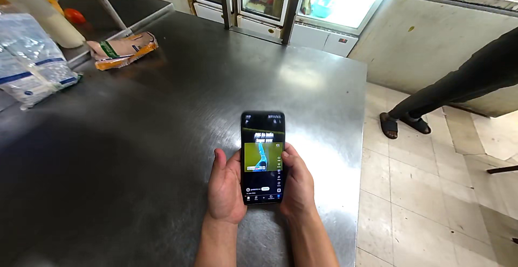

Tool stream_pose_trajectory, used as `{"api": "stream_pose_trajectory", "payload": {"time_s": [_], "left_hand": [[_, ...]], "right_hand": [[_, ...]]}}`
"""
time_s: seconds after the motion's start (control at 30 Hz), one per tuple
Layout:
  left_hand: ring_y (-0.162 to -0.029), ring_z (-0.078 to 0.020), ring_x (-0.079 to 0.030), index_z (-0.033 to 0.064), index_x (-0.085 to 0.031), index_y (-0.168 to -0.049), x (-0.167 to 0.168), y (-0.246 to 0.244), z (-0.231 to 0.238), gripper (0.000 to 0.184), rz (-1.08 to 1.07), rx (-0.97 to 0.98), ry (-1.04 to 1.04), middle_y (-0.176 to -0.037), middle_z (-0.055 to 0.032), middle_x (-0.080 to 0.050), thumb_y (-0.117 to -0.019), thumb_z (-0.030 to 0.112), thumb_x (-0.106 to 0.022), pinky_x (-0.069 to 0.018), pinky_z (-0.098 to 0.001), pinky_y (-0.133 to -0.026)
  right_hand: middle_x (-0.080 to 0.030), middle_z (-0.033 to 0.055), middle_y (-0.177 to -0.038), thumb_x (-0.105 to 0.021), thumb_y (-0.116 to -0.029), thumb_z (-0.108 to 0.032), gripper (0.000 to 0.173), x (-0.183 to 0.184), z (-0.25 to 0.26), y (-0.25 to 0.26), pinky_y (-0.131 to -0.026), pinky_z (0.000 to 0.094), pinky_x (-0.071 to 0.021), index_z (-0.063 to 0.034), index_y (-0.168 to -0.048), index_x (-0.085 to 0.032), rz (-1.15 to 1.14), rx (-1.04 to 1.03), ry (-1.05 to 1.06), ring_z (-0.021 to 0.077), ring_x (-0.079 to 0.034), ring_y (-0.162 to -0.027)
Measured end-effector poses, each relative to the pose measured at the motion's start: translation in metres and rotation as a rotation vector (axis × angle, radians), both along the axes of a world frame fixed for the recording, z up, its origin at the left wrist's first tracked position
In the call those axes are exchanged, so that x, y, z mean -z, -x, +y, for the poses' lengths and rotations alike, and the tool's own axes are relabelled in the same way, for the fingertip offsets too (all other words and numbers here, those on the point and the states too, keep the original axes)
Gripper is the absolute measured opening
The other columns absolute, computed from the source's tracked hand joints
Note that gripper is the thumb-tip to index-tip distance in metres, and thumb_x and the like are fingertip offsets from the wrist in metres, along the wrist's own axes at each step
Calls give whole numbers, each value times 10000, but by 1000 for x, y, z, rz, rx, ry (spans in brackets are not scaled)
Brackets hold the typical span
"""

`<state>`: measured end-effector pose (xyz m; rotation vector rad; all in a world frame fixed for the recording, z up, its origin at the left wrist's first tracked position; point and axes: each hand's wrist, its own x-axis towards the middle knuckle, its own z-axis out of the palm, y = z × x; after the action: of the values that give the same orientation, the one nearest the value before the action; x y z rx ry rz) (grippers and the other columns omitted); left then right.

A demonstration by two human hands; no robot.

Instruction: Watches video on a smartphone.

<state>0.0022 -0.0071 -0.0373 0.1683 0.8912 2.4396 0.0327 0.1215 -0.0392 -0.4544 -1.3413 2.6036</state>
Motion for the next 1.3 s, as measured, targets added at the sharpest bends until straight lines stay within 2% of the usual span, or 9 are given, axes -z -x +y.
{"api": "stream_pose_trajectory", "payload": {"time_s": [0.83,1.3], "left_hand": [[-1178,-263,-655,140,-567,-1404,0,0,0,900,-11,-6,2,-1283,-146,-665,-826,827,-508,-539,-478,-998],[-1188,-266,-650,136,-560,-1409,0,0,0,900,-13,2,-11,-1291,-150,-660,-834,825,-497,-534,-477,-1005]], "right_hand": [[-709,85,-966,-372,-1011,-308,363,0,0,0,-702,349,-604,-155,-1184,-652,-16,4,-4,154,-705,-829],[-709,92,-932,-367,-1021,-308,355,0,-1,0,-687,339,-601,-144,-1132,-661,-9,9,1,151,-705,-802]]}}
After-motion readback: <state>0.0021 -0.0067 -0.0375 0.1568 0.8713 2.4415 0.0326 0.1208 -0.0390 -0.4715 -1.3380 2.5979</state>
